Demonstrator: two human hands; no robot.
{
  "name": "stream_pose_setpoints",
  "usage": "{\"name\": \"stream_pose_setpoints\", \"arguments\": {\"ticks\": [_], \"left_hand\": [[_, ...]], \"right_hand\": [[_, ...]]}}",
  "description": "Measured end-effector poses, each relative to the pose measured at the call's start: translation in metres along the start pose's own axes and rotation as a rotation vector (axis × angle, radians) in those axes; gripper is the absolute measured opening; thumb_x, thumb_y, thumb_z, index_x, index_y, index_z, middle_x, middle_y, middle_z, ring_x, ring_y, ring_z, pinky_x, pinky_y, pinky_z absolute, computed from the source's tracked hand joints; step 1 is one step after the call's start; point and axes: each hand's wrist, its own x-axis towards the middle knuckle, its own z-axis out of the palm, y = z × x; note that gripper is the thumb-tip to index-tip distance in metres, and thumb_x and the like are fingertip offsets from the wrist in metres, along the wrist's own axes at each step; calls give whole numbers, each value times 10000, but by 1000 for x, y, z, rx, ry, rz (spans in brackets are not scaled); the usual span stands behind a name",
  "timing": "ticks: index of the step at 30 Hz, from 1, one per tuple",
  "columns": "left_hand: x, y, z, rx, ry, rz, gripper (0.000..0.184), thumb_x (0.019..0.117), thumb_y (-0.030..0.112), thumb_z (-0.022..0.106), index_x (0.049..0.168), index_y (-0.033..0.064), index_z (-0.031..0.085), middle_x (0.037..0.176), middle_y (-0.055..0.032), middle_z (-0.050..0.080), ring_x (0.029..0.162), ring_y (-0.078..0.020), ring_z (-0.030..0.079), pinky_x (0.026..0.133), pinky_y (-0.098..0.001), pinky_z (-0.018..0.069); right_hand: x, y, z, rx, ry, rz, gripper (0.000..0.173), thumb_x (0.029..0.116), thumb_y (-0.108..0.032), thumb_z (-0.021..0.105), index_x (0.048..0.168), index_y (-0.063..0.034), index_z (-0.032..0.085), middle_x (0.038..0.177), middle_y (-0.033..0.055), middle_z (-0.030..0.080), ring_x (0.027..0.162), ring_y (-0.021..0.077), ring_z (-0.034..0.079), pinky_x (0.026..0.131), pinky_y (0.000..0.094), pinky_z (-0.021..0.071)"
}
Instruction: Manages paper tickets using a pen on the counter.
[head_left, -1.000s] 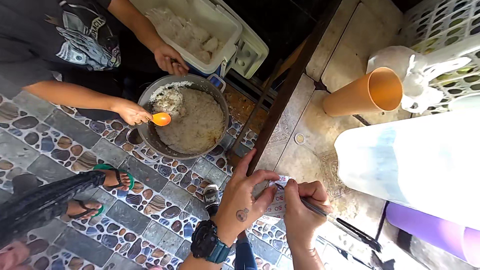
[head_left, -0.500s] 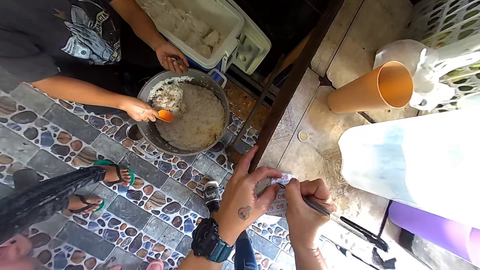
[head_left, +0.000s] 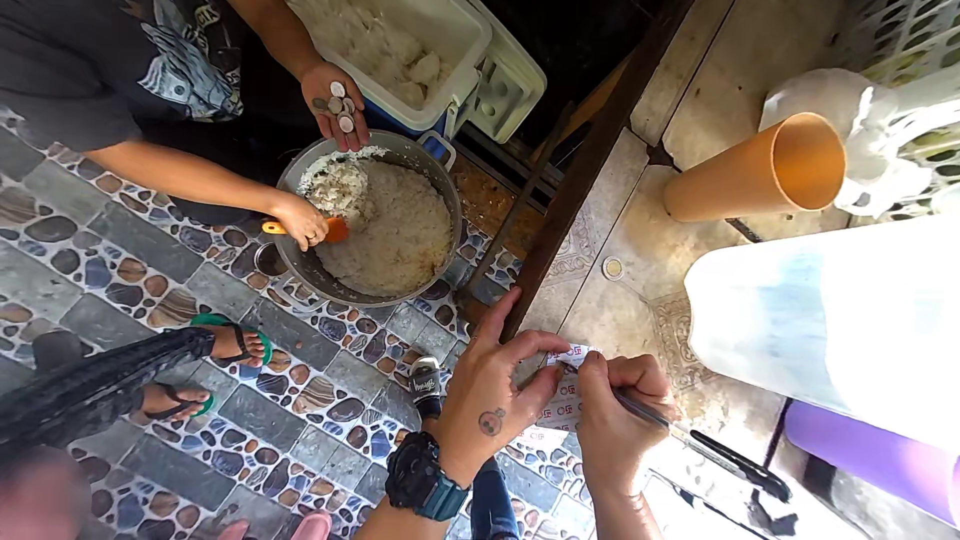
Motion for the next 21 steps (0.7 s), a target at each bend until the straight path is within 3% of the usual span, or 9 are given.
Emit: {"name": "stream_pose_setpoints", "arguments": {"ticks": [21], "left_hand": [[0,0,-2,-14,-4,-5,197,875,343,778,1066,386,753,1620,16,356,1392,-122,476,980,-378,565]], "right_hand": [[0,0,-1,32,-29,10,306,805,3,698,638,-159,499,533,-71,504,457,3,487,425,139,418]]}}
